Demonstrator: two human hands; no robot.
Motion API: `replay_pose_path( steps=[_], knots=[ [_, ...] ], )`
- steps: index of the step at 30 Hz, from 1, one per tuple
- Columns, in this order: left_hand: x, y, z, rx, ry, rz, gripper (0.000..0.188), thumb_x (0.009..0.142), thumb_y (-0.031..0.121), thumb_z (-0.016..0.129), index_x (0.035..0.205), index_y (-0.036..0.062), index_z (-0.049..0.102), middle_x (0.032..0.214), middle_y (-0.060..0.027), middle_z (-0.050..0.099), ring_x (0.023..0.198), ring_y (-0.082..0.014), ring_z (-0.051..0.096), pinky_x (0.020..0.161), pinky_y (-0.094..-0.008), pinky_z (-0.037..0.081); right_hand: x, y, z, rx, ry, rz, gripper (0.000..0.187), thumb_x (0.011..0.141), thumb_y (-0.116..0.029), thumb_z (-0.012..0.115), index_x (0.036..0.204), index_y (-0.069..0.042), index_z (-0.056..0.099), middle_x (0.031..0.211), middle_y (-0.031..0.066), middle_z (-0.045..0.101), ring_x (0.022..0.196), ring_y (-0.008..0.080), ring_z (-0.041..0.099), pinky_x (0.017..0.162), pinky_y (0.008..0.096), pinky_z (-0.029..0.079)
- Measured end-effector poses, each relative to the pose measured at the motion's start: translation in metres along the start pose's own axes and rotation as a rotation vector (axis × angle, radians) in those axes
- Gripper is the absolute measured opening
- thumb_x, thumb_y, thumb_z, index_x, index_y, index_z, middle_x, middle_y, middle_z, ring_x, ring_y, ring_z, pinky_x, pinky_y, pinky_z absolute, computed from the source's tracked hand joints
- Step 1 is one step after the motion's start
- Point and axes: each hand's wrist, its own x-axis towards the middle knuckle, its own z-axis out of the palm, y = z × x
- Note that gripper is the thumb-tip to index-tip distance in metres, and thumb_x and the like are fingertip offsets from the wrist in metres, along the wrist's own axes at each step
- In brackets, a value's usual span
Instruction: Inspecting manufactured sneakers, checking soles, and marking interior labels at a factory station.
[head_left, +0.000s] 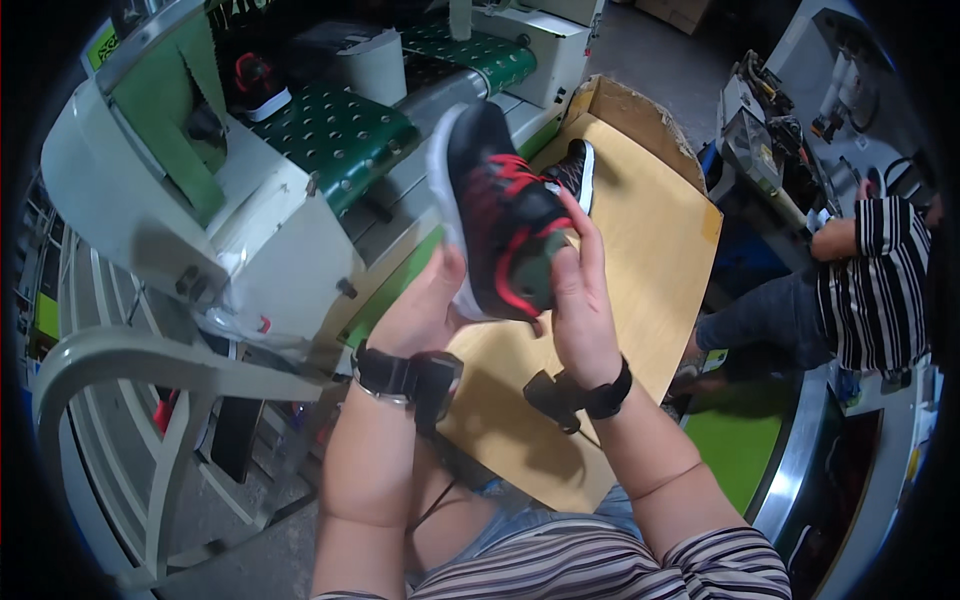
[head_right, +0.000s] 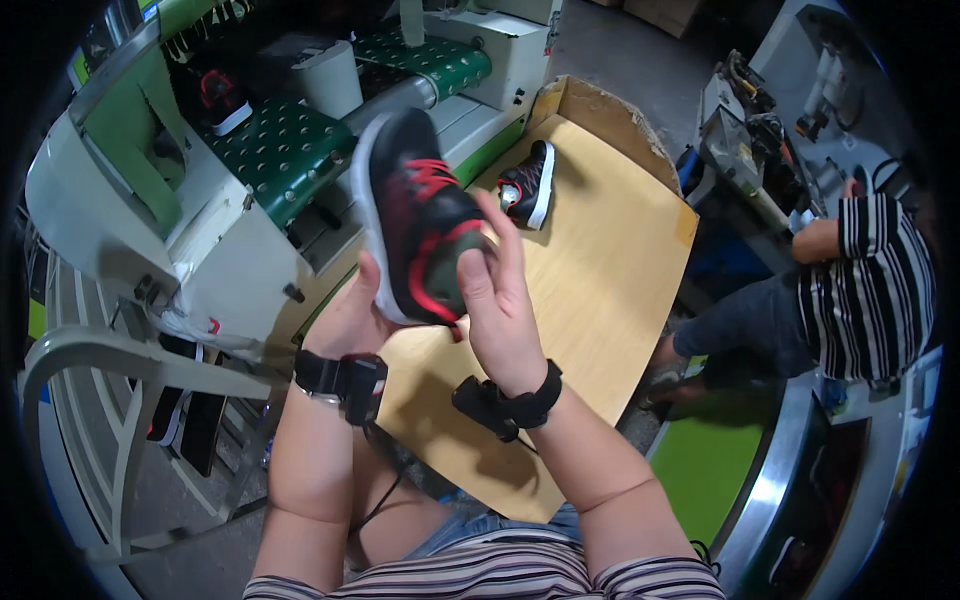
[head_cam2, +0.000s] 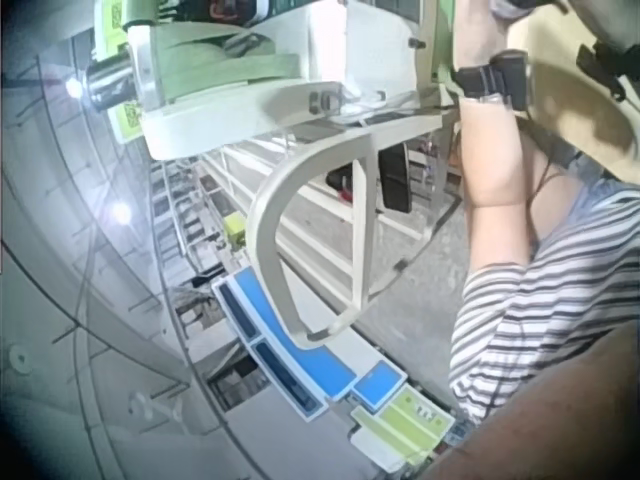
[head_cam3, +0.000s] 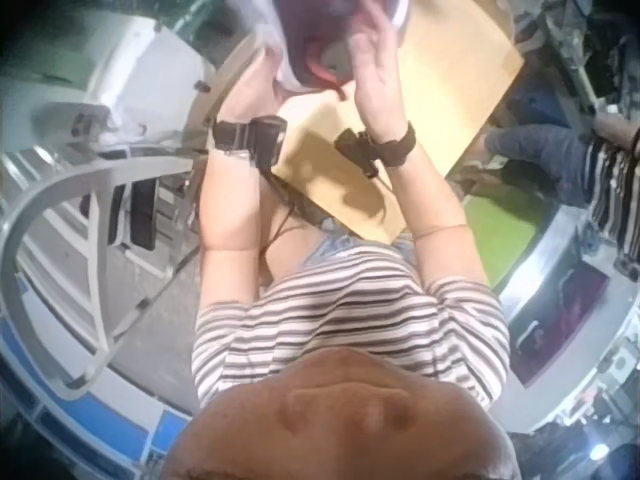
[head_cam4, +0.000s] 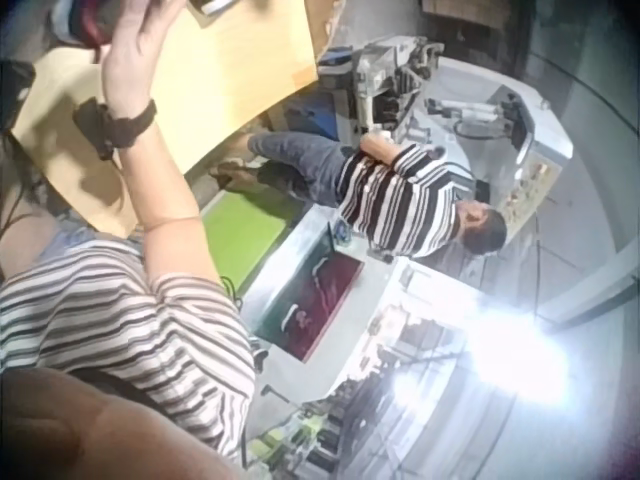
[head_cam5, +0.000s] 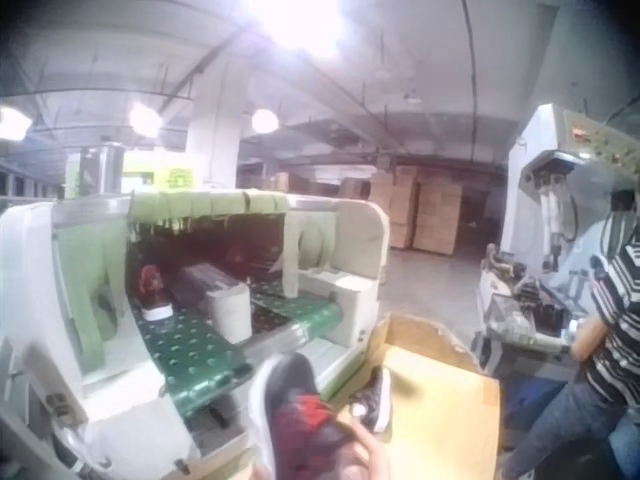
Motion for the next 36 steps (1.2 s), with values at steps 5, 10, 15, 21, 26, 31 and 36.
replay_pose_path(
  steps=[5,10,15,21,26,31,36],
  knots=[
    [0.015,0.023,-0.017,-0.023,-0.077,0.135,0.086,0.091,0.073,0.039,0.147,0.0064,0.038,0.133,-0.0145,0.058,0.104,-0.0304,0.067,0.074,-0.0398,0.060,0.102,0.032,-0.019,-0.308,0.029,-0.077,0.047,0.102,-0.031,0.051,0.133,0.004,0.052,0.131,0.0165,0.058,0.127,0.0240,0.049,0.110,0.0326,0.032],
    [0.023,0.036,-0.026,-0.151,-0.065,0.193,0.089,0.091,0.074,0.036,0.148,0.0064,0.035,0.142,-0.0145,0.051,0.108,-0.0352,0.066,0.076,-0.0422,0.061,0.157,0.145,-0.120,-1.660,-0.074,0.164,0.118,0.067,-0.055,0.083,0.149,0.007,0.024,0.158,0.0259,0.023,0.149,0.0394,0.017,0.118,0.0509,0.021],
    [0.023,0.043,-0.031,-0.191,-0.059,0.306,0.081,0.095,0.061,0.047,0.149,0.0034,0.032,0.145,-0.0156,0.045,0.125,-0.0439,0.052,0.089,-0.0454,0.058,0.139,0.153,-0.204,-0.840,0.450,0.287,0.091,0.071,-0.027,0.081,0.145,0.001,0.035,0.137,0.0252,0.052,0.129,0.0355,0.051,0.106,0.0412,0.041],
    [0.035,0.044,-0.039,-0.245,0.075,0.499,0.067,0.103,0.040,0.043,0.151,-0.0021,0.022,0.154,-0.0298,0.026,0.142,-0.0429,0.032,0.117,-0.0481,0.035,0.066,0.157,-0.222,-0.676,0.303,0.088,0.074,0.077,-0.020,0.077,0.139,0.000,0.043,0.127,0.0182,0.060,0.118,0.0262,0.058,0.102,0.0352,0.044],
    [0.030,0.043,-0.040,-0.246,0.135,0.441,0.063,0.104,0.039,0.042,0.150,-0.0011,0.027,0.155,-0.0245,0.029,0.141,-0.0399,0.035,0.114,-0.0509,0.036,0.009,0.121,-0.197,-0.535,0.301,0.182,0.063,0.078,-0.019,0.080,0.129,0.001,0.052,0.118,0.0126,0.063,0.110,0.0224,0.060,0.097,0.0332,0.047],
    [0.021,0.027,-0.054,-0.141,0.114,0.246,0.056,0.104,0.036,0.045,0.152,0.0101,0.031,0.157,-0.0159,0.032,0.137,-0.0361,0.041,0.109,-0.0484,0.039,0.055,0.039,-0.148,-0.073,0.260,0.084,0.044,0.085,-0.012,0.075,0.123,-0.001,0.055,0.112,0.0060,0.064,0.103,0.0139,0.060,0.091,0.0294,0.049],
    [0.014,0.025,-0.054,-0.052,0.208,0.157,0.060,0.100,0.037,0.052,0.151,0.0116,0.033,0.155,-0.0137,0.036,0.133,-0.0325,0.046,0.107,-0.0465,0.037,0.203,-0.018,-0.050,-0.154,0.017,-0.353,0.059,0.084,-0.017,0.079,0.131,-0.001,0.049,0.113,0.0082,0.062,0.102,0.0148,0.060,0.091,0.0277,0.048]
  ],
)
